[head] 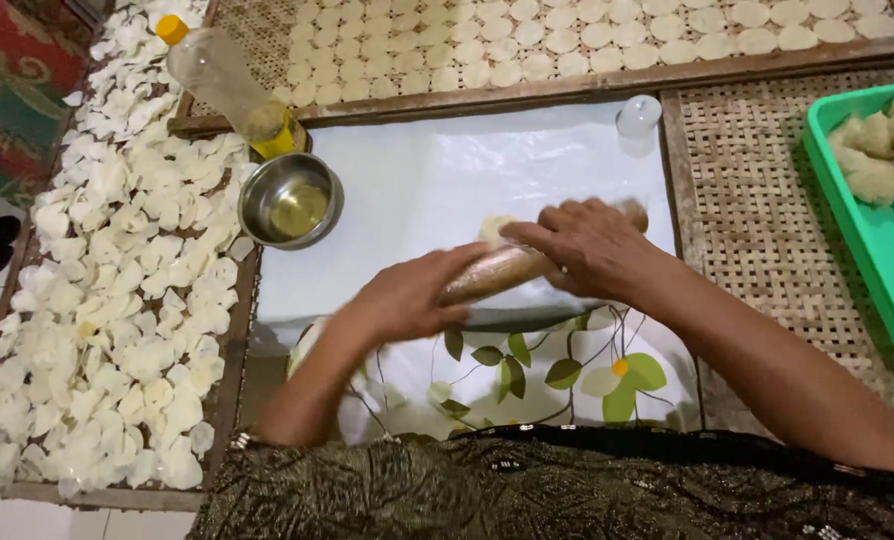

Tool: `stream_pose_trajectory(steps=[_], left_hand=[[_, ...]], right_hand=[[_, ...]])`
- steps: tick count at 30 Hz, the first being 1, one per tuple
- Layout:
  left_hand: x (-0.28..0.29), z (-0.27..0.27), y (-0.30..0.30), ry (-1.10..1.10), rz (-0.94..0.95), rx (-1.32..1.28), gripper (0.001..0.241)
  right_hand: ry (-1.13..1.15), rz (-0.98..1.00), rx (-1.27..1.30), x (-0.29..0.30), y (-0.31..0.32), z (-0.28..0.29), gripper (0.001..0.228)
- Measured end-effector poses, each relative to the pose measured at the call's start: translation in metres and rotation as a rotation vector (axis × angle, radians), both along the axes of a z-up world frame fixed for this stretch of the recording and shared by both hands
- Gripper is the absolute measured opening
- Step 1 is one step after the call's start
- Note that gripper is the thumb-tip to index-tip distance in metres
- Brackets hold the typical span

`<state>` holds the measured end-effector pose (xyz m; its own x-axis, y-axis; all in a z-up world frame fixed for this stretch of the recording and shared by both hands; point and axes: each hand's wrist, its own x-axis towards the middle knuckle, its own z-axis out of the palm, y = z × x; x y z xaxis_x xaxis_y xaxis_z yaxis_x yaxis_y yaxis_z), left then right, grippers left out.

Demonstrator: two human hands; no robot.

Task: Roll out pieces of dough using a rolling pin on a flat surface.

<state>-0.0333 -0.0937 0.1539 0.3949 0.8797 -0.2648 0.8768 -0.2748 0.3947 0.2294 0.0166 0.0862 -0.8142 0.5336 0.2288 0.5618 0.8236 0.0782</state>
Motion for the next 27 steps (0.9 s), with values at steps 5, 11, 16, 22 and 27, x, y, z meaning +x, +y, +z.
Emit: stream_pose_trajectory(steps=[5, 11, 16, 22, 27], left_hand=[[0.009, -0.015, 0.000, 0.091, -0.114, 0.273, 0.077], [0.018, 0.008, -0.025, -0.287, 0.113, -0.205, 0.075], [0.030, -0.035, -0.017, 0.412, -0.095, 0.344, 0.070], [0.018, -0.055, -0.004, 0.165, 0.059, -0.073, 0.074], [0.020, -0.021, -0.014, 0.010, -0.019, -0.161, 0.063]], right_hand=[[0.038, 0.020, -0.237, 0.029, -0.018, 0.018, 0.066], [0.216, 0.153, 0.468, 0.050, -0.018, -0.015, 0.039], [-0.103, -0.164, -0.718, 0.045, -0.060, 0.059, 0.062], [-0.099, -0.023, -0.457, 0.046, -0.044, 0.014, 0.069], [-0.223, -0.070, -0.432, 0.032, -0.053, -0.003, 0.054]])
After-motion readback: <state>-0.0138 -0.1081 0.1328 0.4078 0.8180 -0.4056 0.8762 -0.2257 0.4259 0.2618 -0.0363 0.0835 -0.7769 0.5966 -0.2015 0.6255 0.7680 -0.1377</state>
